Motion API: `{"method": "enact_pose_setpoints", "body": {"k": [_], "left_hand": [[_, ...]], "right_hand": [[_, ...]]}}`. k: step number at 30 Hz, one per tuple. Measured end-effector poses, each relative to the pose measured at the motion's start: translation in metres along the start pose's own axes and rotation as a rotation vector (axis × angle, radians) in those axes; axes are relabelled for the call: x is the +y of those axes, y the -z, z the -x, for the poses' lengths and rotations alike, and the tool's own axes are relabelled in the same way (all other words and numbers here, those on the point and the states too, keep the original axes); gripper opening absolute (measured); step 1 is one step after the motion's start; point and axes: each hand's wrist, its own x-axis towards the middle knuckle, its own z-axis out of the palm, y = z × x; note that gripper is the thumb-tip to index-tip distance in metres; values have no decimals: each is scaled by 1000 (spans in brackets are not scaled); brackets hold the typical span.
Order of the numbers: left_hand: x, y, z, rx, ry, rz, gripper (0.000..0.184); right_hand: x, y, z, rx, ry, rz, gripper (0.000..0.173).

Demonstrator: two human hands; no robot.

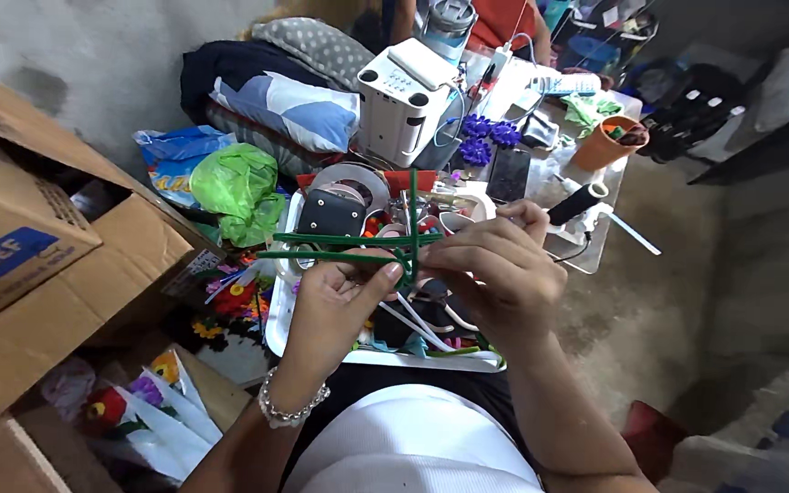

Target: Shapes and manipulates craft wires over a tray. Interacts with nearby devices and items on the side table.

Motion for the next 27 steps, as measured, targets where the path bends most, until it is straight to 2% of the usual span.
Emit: {"method": "enact_pose_setpoints", "body": {"k": [9, 16, 27], "left_hand": [[-3, -3, 0, 63, -115, -16, 12], [-6, 0, -1, 33, -187, -118, 11], [-4, 0, -2, 50, -197, -125, 12]], "right_hand": [[-10, -5, 5, -104, -82, -177, 18], [-12, -10, 6, -76, -143, -183, 12], [-7, -14, 7, -74, -240, -386, 12]]}}
